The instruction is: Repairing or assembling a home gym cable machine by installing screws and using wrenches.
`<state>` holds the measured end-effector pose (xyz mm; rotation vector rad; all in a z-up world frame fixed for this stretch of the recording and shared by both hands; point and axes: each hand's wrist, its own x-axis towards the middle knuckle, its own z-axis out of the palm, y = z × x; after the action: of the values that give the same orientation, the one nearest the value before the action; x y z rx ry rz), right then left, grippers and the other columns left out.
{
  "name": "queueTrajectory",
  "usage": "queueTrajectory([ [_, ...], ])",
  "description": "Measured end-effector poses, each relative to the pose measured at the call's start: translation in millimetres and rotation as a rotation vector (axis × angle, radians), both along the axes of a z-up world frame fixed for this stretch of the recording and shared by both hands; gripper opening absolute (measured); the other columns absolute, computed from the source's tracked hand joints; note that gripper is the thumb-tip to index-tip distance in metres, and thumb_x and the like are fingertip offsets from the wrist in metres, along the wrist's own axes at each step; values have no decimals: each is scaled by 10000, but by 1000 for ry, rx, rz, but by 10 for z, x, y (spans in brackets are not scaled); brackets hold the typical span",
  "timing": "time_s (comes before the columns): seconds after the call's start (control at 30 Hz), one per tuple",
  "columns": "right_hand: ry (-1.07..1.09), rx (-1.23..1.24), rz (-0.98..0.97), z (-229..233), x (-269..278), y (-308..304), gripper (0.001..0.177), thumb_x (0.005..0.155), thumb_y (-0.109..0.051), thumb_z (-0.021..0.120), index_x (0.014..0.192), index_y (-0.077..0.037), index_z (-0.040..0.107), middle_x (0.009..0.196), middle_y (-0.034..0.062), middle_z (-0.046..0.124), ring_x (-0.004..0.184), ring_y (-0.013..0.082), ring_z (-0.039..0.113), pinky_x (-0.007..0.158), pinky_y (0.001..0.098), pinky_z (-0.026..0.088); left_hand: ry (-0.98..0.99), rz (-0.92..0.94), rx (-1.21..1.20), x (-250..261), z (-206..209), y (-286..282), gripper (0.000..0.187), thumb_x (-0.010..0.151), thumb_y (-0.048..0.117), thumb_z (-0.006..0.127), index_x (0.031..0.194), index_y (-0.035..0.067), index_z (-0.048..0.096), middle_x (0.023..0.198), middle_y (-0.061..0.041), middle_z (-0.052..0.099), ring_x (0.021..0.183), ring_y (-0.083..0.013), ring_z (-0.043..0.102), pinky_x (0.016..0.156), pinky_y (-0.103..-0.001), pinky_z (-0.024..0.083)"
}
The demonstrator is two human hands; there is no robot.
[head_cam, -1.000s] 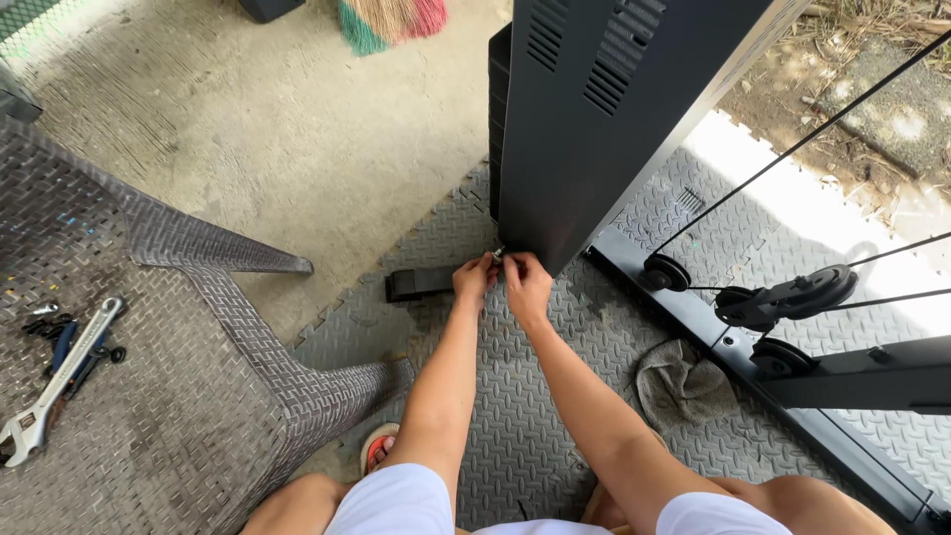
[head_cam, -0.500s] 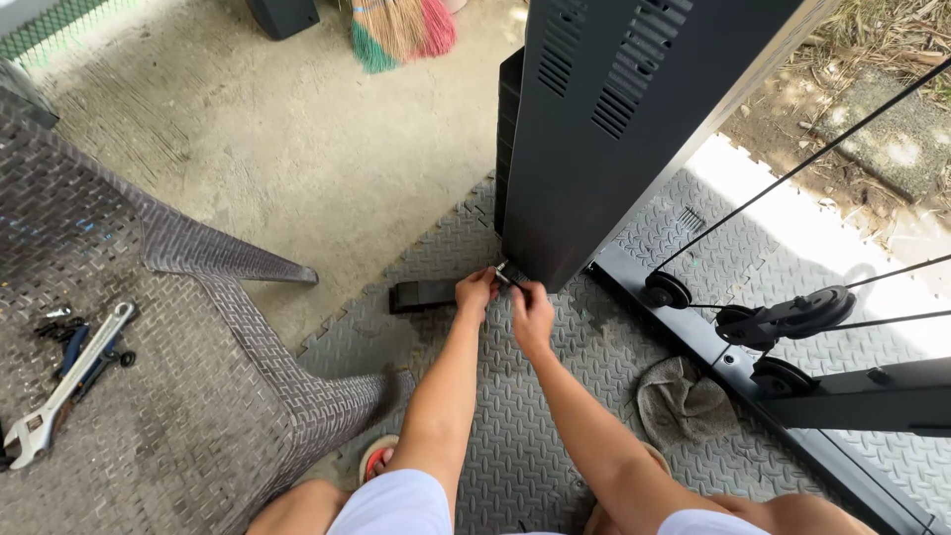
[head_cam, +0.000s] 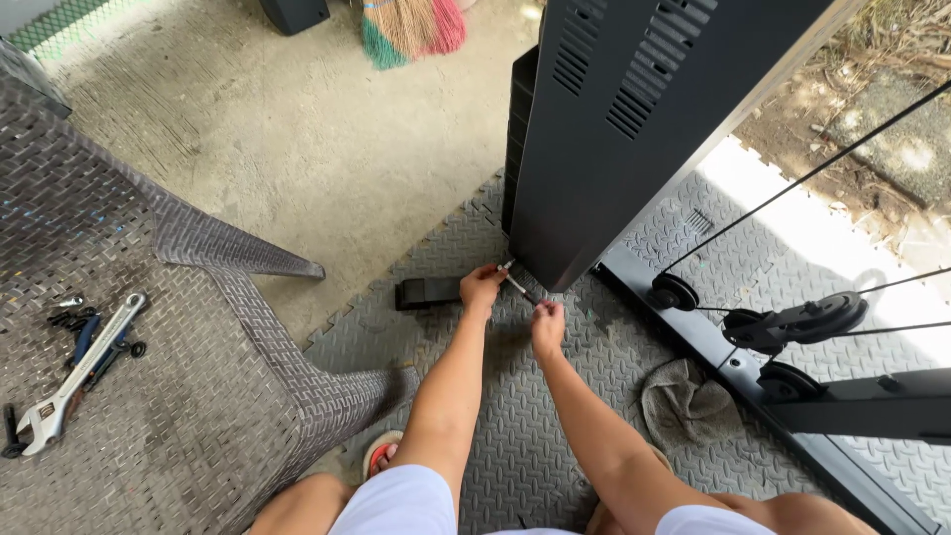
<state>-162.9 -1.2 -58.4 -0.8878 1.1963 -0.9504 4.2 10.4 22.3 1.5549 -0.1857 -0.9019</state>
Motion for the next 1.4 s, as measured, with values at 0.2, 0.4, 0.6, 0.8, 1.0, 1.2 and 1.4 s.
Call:
queueTrajectory([
  [0.2, 282, -625, 94, 2035, 470, 181, 156, 949, -145, 686, 1024, -10, 671, 803, 85, 712, 670, 123, 633, 638, 286, 529, 165, -1, 5, 27, -32, -53, 310, 934, 282, 761, 1116, 30, 763, 861, -76, 746, 720, -149, 678, 597, -294, 523],
  [0.4, 442, -780, -2, 1841, 432, 101, 156, 983, -172, 670, 999, -17, 668, 840, 137, 712, 741, 157, 651, 695, 341, 536, 241, -9, -6, 16, -103, -48, 297, 949, 281, 753, 1122, 40, 744, 881, -55, 750, 752, -147, 703, 619, -281, 537],
  [0.6, 97, -290, -15, -321, 61, 6, 158, 1068, -206, 613, 1043, -50, 599, 850, 35, 641, 725, 102, 572, 651, 291, 479, 192, 40, -68, -67, -156, -32, 281, 904, 209, 770, 1147, 75, 729, 998, -23, 765, 839, -120, 703, 694, -284, 543],
  [0.8, 318, -216, -141, 985, 262, 9, 206, 1021, -234, 687, 975, -35, 662, 726, 61, 597, 597, 129, 495, 548, 311, 427, 110, 13, -9, -63, -121, -36, 280, 939, 211, 759, 1153, 31, 754, 953, -38, 751, 782, -128, 674, 601, -296, 502],
  [1.0, 421, -631, 88, 2212, 569, 112, 229, 938, -231, 737, 1037, -24, 741, 849, 92, 721, 654, 145, 652, 631, 304, 534, 341, 19, -111, -61, -67, -30, 266, 997, 258, 635, 1151, 54, 708, 897, -62, 762, 702, -123, 703, 546, -280, 453],
  [1.2, 433, -311, -81, 1171, 147, 133, 196, 1016, -207, 660, 1034, -13, 677, 827, 65, 712, 735, 174, 618, 699, 322, 523, 180, 11, -33, -81, -168, -61, 292, 928, 176, 751, 1184, 38, 721, 934, -45, 742, 748, -111, 671, 610, -276, 514],
  [1.4, 384, -257, -60, 784, 101, -31, 230, 1006, -214, 709, 945, 6, 689, 811, 87, 706, 700, 136, 594, 673, 296, 501, 68, 20, 15, -75, -141, -63, 291, 934, 200, 754, 1176, 43, 715, 948, -45, 759, 760, -114, 675, 598, -295, 506],
])
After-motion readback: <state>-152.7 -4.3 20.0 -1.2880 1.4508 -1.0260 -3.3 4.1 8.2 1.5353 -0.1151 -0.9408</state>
